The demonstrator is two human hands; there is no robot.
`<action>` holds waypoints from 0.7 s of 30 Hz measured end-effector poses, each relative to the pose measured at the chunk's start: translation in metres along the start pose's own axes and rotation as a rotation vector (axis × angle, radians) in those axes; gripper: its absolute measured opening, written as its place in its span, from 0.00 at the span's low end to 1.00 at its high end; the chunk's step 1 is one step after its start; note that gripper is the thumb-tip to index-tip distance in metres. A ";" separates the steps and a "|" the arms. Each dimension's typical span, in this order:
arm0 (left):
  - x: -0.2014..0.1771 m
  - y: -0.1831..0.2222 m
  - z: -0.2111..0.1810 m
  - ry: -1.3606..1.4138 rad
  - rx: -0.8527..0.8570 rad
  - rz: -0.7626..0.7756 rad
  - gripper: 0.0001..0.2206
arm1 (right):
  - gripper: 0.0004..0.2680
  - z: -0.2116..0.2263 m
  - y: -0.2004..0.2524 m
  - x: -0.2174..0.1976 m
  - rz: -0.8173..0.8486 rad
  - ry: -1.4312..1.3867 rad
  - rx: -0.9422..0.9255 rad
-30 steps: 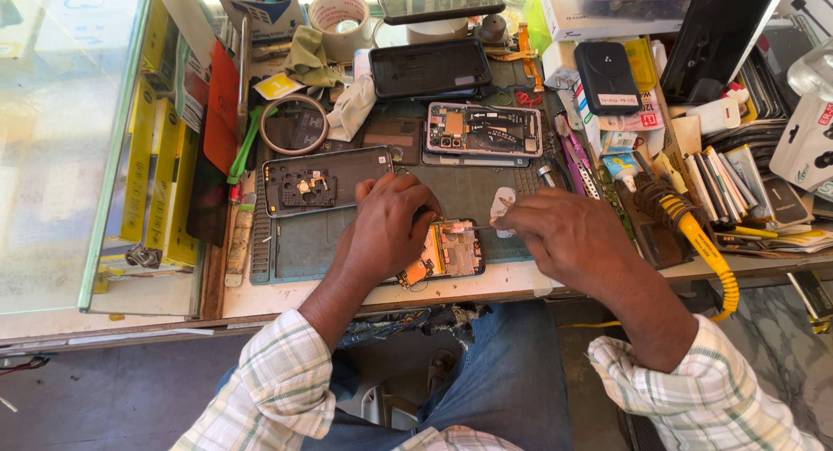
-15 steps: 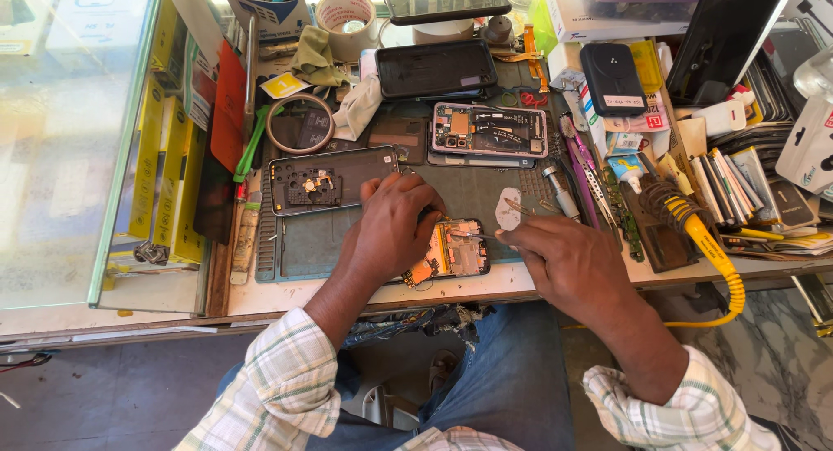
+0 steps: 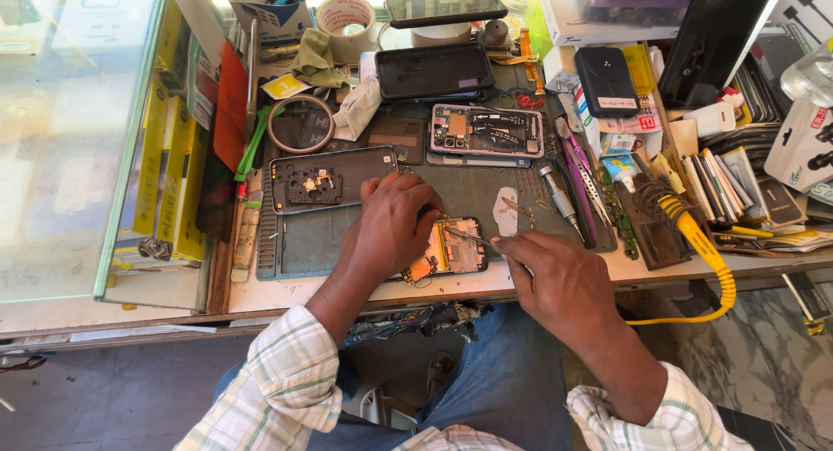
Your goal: The person is repairing a disassembled smartphone while seated. They use tweezers to remove a small component from the motherboard, then spray a liquid onto the board and wipe it with a cloth. The person continues to use tweezers to manipulate small parts and clean the internal components.
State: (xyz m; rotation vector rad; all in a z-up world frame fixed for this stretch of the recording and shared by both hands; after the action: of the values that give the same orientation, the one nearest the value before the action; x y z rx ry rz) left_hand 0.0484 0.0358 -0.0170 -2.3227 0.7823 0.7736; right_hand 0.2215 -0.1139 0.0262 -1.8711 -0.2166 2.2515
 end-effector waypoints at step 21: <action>0.000 0.000 -0.001 0.001 -0.019 0.014 0.03 | 0.07 -0.024 -0.002 0.018 0.014 -0.214 0.018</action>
State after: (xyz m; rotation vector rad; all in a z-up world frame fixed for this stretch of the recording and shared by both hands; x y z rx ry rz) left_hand 0.0481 0.0352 -0.0164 -2.3369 0.7957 0.7900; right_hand 0.2417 -0.1076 0.0056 -1.6258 -0.2161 2.4540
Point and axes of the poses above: each hand's wrist, its own y-axis away from the middle knuckle, its own x-axis out of the palm, z = x × y, the point moved 2 cm from there along -y, towards the middle knuckle, and after that the axes turned 8 degrees about y, right-handed, at the moved point
